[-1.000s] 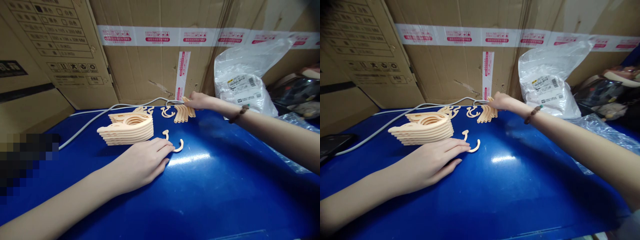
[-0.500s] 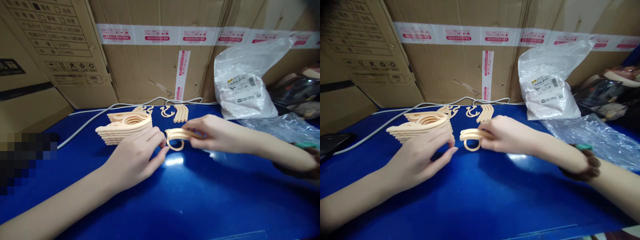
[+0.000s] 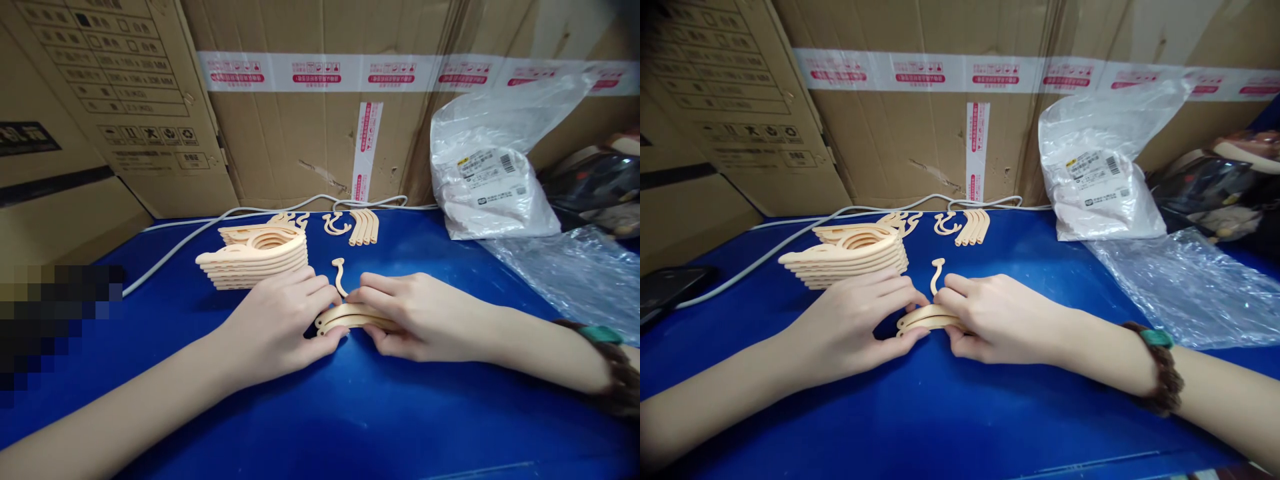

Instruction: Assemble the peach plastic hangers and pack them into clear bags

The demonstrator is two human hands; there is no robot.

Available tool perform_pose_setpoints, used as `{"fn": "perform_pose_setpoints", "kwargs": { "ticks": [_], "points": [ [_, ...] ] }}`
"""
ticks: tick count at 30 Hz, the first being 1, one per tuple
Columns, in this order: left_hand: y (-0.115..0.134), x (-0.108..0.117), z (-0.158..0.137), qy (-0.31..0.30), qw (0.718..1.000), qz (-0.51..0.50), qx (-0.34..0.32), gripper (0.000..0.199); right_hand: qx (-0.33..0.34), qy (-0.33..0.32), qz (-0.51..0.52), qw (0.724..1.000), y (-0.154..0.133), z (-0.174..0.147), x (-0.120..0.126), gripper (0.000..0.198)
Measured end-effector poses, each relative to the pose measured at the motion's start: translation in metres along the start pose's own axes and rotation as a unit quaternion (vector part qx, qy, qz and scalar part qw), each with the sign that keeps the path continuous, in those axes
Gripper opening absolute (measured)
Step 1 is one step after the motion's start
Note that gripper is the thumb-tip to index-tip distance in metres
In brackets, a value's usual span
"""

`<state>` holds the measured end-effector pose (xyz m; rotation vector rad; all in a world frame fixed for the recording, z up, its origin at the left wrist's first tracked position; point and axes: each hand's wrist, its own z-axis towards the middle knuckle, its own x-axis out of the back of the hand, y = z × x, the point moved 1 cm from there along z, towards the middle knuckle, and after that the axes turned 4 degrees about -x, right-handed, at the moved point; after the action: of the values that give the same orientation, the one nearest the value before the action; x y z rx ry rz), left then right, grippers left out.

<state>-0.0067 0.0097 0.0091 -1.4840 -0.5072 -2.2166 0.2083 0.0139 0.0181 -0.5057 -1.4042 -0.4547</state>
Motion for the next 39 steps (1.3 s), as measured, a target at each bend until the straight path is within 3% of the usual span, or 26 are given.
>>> {"fn": "perform_pose_setpoints", "kwargs": {
  "ticks": [5, 8, 12, 16, 18, 21, 24, 28, 31, 35, 37, 39],
  "points": [
    [0.001, -0.002, 0.002, 0.0, 0.999, 0.036, -0.007, 0.017, -0.002, -0.005, 0.03, 1.0, 0.006, 0.0, 0.002, 0.026],
    [0.001, -0.003, 0.002, 0.012, 0.998, 0.054, -0.014, 0.02, -0.001, 0.026, 0.026, 0.999, 0.015, 0.005, 0.007, 0.03],
    [0.002, -0.003, 0.001, 0.012, 0.996, 0.08, -0.028, 0.026, -0.018, 0.052, -0.068, 0.996, 0.032, 0.019, 0.012, 0.029],
    [0.001, -0.003, 0.0, 0.007, 0.996, 0.088, -0.031, 0.028, 0.024, 0.039, -0.19, 0.981, 0.04, 0.034, 0.011, 0.034],
    [0.001, -0.003, 0.0, 0.008, 0.995, 0.093, -0.031, 0.028, 0.057, 0.032, -0.21, 0.975, 0.04, 0.04, 0.01, 0.037],
    [0.002, -0.004, 0.001, 0.012, 0.994, 0.105, -0.035, 0.029, 0.087, 0.025, -0.227, 0.97, 0.04, 0.047, 0.008, 0.027],
    [0.003, -0.004, 0.0, 0.013, 0.993, 0.111, -0.04, 0.029, 0.086, 0.022, -0.253, 0.963, 0.043, 0.051, 0.008, 0.017],
    [0.003, -0.004, 0.0, 0.016, 0.993, 0.109, -0.038, 0.029, 0.069, 0.014, -0.264, 0.962, 0.05, 0.049, 0.009, 0.018],
    [0.003, -0.004, 0.001, 0.016, 0.993, 0.109, -0.034, 0.029, 0.017, 0.024, -0.215, 0.976, 0.052, 0.044, 0.012, 0.017],
    [0.003, -0.005, 0.001, 0.023, 0.995, 0.096, -0.032, 0.027, -0.091, 0.055, -0.07, 0.992, 0.051, 0.036, 0.014, 0.009],
    [0.003, -0.006, 0.0, 0.022, 0.997, 0.073, -0.023, 0.025, -0.122, 0.066, 0.052, 0.989, 0.049, 0.034, 0.01, 0.009],
    [0.002, -0.007, 0.0, 0.018, 0.999, 0.045, -0.01, 0.024, -0.133, 0.068, 0.231, 0.961, 0.045, 0.032, 0.004, 0.012]
  ]
}}
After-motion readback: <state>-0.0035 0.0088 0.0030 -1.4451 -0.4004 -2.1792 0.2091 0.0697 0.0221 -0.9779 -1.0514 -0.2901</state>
